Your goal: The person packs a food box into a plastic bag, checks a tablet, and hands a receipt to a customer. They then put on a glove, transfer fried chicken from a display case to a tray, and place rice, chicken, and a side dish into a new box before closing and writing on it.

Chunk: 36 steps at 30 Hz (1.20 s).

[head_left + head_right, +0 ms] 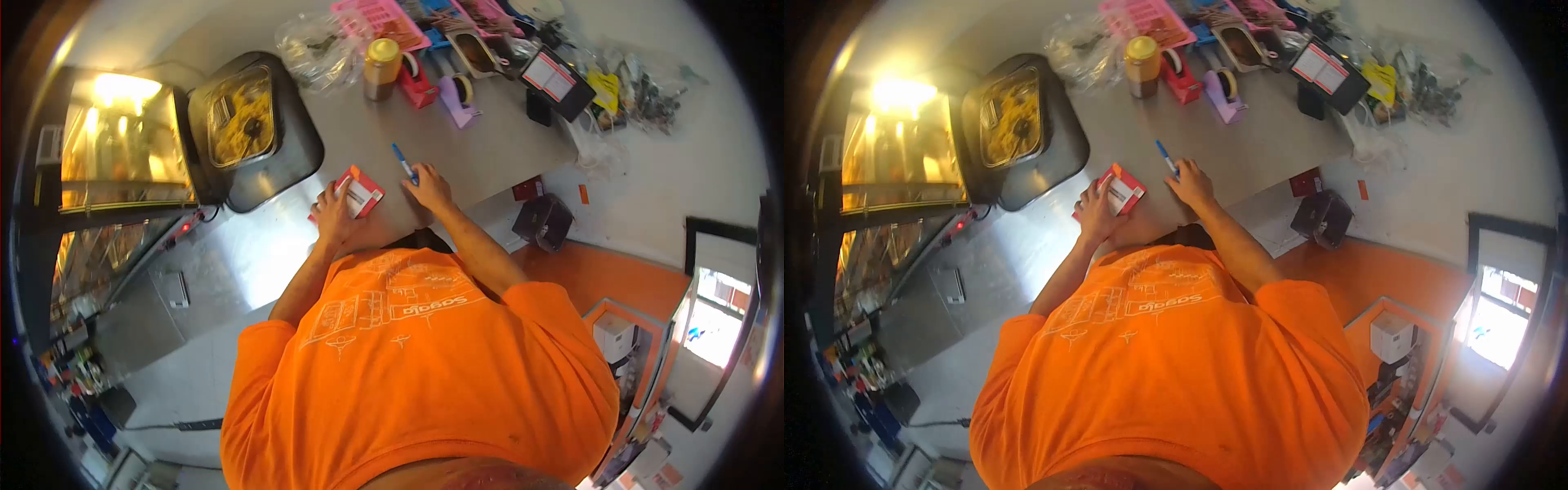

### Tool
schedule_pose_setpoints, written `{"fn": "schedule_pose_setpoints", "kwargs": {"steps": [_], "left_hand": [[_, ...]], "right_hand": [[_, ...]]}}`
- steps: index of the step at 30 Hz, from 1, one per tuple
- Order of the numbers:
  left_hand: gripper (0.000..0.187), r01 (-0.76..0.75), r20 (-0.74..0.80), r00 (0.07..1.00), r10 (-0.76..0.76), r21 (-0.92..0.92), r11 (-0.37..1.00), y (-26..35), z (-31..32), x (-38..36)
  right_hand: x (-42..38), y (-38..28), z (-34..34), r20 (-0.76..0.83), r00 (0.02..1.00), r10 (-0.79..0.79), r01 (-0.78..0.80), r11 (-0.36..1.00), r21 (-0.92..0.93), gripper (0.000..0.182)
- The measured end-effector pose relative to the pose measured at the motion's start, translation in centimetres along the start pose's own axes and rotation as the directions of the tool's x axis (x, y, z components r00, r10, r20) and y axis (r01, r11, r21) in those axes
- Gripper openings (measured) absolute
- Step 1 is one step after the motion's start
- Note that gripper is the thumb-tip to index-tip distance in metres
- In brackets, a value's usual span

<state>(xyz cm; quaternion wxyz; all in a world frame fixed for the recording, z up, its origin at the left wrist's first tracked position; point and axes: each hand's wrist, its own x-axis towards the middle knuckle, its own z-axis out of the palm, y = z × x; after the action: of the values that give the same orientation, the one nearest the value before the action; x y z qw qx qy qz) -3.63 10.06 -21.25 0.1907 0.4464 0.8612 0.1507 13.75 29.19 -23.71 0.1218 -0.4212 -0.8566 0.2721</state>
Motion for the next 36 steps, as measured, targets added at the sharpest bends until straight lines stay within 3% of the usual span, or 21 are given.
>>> {"fn": "schedule_pose_setpoints", "kwargs": {"steps": [3,4,5,8,11,13,15,17,20,23,24,27,29,34,36], "left_hand": [[0.101,0.012,-0.013,1.000,-0.012,0.032,0.999,0.6,0.1,0.4],[0.100,0.028,0.010,1.000,-0.028,0.030,0.999,1.2,0.2,0.3],[0.099,0.029,0.021,0.999,-0.030,0.039,0.999,2.4,0.2,1.6],[0.098,0.032,0.016,0.999,-0.032,0.049,0.998,5.0,0.3,2.1],[0.097,0.019,-0.041,0.999,-0.018,0.024,1.000,8.3,2.3,3.9],[0.097,0.042,-0.081,0.996,-0.041,0.018,0.999,10.3,3.9,5.4],[0.096,0.096,-0.139,0.986,-0.093,0.013,0.995,13.6,5.9,6.8],[0.098,0.104,-0.113,0.988,-0.102,0.008,0.995,16.2,7.2,8.4],[0.104,0.088,-0.086,0.992,-0.091,-0.033,0.996,19.2,8.2,10.3],[0.105,0.057,-0.189,0.979,-0.077,-0.112,0.992,21.0,9.1,11.1],[0.104,0.081,-0.197,0.976,-0.093,-0.068,0.994,21.4,9.1,11.1],[0.101,0.149,-0.175,0.974,-0.143,0.024,0.988,22.1,8.9,10.3],[0.099,0.188,-0.083,0.979,-0.184,0.048,0.981,22.0,8.5,9.4],[0.100,0.065,-0.188,0.981,-0.056,0.041,0.997,21.8,6.9,10.0],[0.099,0.109,-0.154,0.983,-0.100,0.046,0.993,22.2,5.9,9.9]], "right_hand": [[3.4,2.0,2.9,-0.191,0.979,-0.064,0.044,0.993,-0.107,0.027],[4.3,3.6,5.2,0.070,0.996,0.061,-0.056,0.996,-0.063,0.027],[6.8,5.4,6.1,0.311,0.936,0.165,-0.164,0.986,-0.031,0.028],[7.9,3.4,0.6,0.397,0.916,0.062,-0.218,0.906,0.362,0.025],[12.1,5.5,-5.7,-0.050,0.997,-0.062,0.079,0.703,0.707,0.019],[16.9,7.1,-12.6,-0.291,0.930,0.226,0.115,0.570,0.813,0.016],[24.2,14.2,-16.1,-0.572,0.814,0.106,0.236,0.839,0.491,0.019],[29.1,17.4,-20.6,-0.551,0.834,-0.037,0.163,0.970,0.182,0.028],[35.2,21.0,-21.7,-0.153,0.969,0.195,-0.123,0.914,0.387,0.036],[36.7,22.0,-22.0,-0.026,0.985,0.173,-0.167,0.972,0.166,0.045],[36.9,22.1,-22.2,-0.017,0.986,0.165,-0.158,0.969,0.190,0.037],[37.7,21.3,-25.5,-0.367,0.923,-0.116,0.045,0.980,-0.196,0.024],[38.2,19.8,-29.4,-0.230,0.960,-0.160,0.060,0.919,-0.391,0.019],[45.7,25.1,-28.8,0.106,0.987,-0.122,0.162,0.763,-0.626,0.021],[46.4,25.3,-28.9,0.077,0.995,-0.059,0.093,0.810,-0.579,0.019]]}}
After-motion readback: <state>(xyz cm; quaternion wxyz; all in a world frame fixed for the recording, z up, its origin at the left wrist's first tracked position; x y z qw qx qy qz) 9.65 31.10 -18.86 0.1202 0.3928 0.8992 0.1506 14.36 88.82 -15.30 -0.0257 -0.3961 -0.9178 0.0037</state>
